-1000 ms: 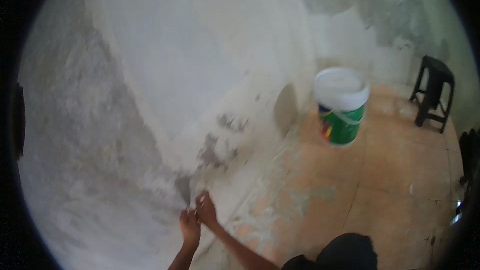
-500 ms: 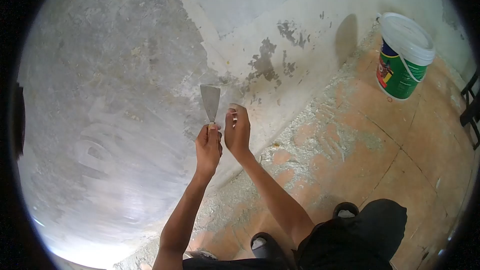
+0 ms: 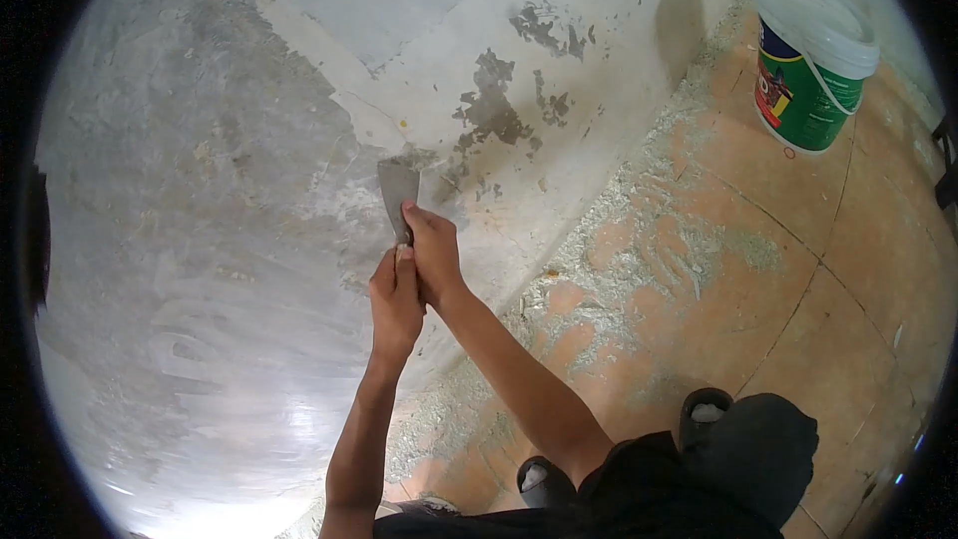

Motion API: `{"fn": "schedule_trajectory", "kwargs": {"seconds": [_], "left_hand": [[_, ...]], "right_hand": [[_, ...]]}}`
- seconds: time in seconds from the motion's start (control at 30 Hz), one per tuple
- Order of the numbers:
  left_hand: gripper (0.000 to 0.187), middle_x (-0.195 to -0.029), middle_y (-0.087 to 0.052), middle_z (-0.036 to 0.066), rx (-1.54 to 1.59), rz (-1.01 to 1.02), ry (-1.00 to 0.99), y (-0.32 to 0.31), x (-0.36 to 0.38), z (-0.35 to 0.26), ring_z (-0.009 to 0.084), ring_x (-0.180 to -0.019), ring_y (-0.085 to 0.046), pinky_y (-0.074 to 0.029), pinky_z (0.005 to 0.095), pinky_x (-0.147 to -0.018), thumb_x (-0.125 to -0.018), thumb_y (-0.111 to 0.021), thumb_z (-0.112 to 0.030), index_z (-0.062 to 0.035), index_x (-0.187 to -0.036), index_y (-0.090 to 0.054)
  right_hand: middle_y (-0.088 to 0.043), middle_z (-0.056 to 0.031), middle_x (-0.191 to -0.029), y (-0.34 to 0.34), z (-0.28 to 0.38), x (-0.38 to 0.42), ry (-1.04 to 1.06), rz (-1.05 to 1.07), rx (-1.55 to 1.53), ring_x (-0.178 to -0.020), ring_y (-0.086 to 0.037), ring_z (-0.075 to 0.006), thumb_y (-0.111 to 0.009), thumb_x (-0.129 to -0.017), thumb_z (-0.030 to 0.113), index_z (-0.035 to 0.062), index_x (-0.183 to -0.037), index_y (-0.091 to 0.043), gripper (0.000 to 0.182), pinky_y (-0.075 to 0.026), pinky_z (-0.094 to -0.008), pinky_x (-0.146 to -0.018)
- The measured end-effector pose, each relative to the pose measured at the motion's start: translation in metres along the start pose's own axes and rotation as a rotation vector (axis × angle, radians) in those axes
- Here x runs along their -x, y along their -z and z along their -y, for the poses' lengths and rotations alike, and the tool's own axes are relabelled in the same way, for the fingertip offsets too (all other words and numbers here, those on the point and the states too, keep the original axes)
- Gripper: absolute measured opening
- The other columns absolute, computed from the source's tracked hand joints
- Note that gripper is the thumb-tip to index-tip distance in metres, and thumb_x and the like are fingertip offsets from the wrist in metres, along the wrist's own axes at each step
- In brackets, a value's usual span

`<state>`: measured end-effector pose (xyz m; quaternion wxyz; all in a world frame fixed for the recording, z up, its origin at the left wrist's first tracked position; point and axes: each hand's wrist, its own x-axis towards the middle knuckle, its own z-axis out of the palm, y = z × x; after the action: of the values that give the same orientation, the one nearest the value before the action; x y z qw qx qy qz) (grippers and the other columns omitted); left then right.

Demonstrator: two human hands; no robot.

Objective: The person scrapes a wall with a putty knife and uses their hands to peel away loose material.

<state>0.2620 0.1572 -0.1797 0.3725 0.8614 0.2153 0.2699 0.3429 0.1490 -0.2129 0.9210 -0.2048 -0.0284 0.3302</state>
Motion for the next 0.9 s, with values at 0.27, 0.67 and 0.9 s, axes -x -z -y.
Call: {"fn": "schedule_trajectory", "kwargs": {"seconds": [0.27,0.67,0.9], "left_hand": [[0.027,-0.064,-0.052,0.009,-0.001,0.052,0.192,-0.001,0.0,-0.01,0.0118,-0.057,-0.042,-0.036,0.0313,-0.052,-0.095,-0.043,-0.018,0.0066,-0.088,-0.054],[0.028,-0.06,-0.047,0.006,0.011,0.005,0.07,-0.015,-0.006,-0.008,0.0108,-0.054,-0.04,-0.034,0.0288,-0.049,-0.095,-0.043,-0.02,0.0028,-0.081,-0.052],[0.026,-0.062,-0.052,0.012,0.056,0.041,0.046,-0.009,-0.007,-0.003,0.0139,-0.057,-0.044,-0.037,0.0322,-0.053,-0.093,-0.045,-0.017,0.0059,-0.085,-0.054]], "right_hand": [[-0.046,0.0006,-0.062,0.001,0.007,-0.001,-0.031,0.019,-0.028,-0.049,-0.041,-0.0071,-0.057,-0.089,0.035,0.0066,-0.07,-0.053,0.034,-0.034,-0.0247,-0.044],[-0.048,-0.0005,-0.067,0.007,0.008,-0.009,-0.05,-0.081,0.009,-0.057,-0.045,-0.0098,-0.058,-0.088,0.03,0.0036,-0.078,-0.058,0.028,-0.038,-0.0264,-0.051],[-0.05,-0.0027,-0.069,0.006,0.01,-0.014,-0.033,-0.057,-0.029,-0.058,-0.049,-0.0111,-0.057,-0.089,0.029,0.0033,-0.081,-0.057,0.027,-0.04,-0.0261,-0.052]]}}
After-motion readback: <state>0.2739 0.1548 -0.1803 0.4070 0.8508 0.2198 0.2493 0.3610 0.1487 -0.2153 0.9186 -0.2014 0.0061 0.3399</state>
